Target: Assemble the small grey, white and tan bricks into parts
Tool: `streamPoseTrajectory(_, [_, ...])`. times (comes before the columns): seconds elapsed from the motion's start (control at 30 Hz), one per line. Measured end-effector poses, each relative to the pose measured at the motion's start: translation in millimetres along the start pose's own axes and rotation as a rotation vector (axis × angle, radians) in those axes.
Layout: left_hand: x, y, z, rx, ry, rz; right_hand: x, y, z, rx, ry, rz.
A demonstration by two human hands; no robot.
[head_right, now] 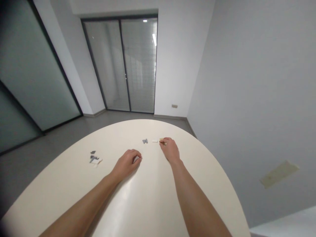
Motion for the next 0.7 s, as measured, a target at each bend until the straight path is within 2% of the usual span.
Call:
streamPoseTrajectory(0.13, [-3,0,2,-0.011,0.065,0.001,3,2,4,-0.022,-0.04,0.015])
streamPoseTrajectory(0.23, [-11,-1,-2,-0.071,0.202,0.085,2,2,3,-0.042,-0.072,0.046])
streamPoseTrajectory(0.4, [-26,-8,-21,-0.37,0.487,0.261,-7,-2,-8,-0.015,-0.105,0.119])
streamPoseTrajectory(0.53, [-31,-14,-38,-0.551,0.577,0.24,-14,-6,-16,0.033,-0.108,0.149])
streamPoseTrajectory(0.7, [-45,-19,-56,-0.687,0.609,0.215,-14,-11,-24,0.028,-0.105,0.161])
Point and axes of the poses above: each hand's wrist, its own y-axis towards the middle knuckle, its own x-axis out of the palm, z = x × y, the point moved 4 cm from there along y, towards the middle knuckle, and after that the axes turned 5 degrees about -z, right-handed, at the moved point
